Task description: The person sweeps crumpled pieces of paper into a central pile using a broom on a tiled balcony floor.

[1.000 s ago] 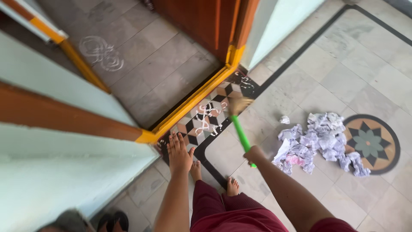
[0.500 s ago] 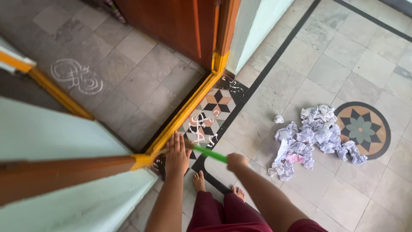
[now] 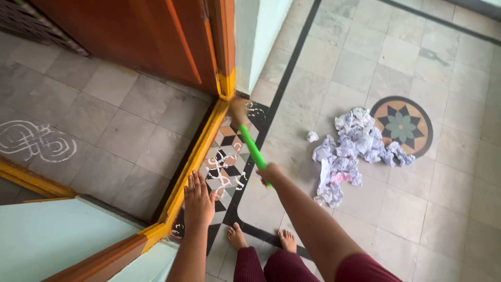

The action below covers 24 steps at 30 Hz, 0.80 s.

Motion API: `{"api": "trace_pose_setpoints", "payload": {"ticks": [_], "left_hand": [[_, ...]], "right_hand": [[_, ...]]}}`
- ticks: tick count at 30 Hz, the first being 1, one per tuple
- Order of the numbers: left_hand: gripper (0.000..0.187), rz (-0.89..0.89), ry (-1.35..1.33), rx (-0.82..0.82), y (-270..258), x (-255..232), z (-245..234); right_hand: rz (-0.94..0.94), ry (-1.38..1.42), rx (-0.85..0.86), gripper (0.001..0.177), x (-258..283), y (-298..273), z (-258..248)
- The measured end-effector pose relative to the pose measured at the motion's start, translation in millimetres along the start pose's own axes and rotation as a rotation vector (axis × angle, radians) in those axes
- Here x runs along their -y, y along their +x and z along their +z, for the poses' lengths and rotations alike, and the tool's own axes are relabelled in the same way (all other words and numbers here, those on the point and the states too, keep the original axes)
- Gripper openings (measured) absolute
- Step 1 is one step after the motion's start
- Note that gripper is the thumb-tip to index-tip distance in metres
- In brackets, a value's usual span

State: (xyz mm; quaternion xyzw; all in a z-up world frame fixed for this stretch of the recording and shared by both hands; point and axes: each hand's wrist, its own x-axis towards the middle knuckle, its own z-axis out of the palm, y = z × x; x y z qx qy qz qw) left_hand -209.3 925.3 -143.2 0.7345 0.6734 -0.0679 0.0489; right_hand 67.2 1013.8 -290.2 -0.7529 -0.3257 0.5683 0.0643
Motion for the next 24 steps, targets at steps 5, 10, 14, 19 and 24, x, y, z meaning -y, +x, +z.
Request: {"api": "trace_pose_setpoints", "payload": {"ticks": [5,10,14,19,24], "left_hand": [[0.08,0.067,-0.028,-0.003,10.4,1.9,9.0],[0.078,0.123,0.021,0.144,18.0,-7.3,4.8],[0.079,0.134,-0.007,0.072,23.3,-14.7,-0.6],[0.08,0.158,-0.042,0.065,28.9,-23.8,5.2],[0.078,0.201,-0.018,0.058,23.7,-27.7,9.1]], "right_hand": [[0.107,-0.002,0.052,0.038,23.6,46.8,-18.4],[0.314,0.618,-0.086,0.03,-17.8,51.4,-26.8],[0.107,0.296,-0.192,0.037,-38.9,12.7,18.3],[0.143,0.555,0.194,0.026,-59.0,-5.7,34.7],[0.112,0.391,0.26,0.043,-113.2,-6.0,-19.7]]}}
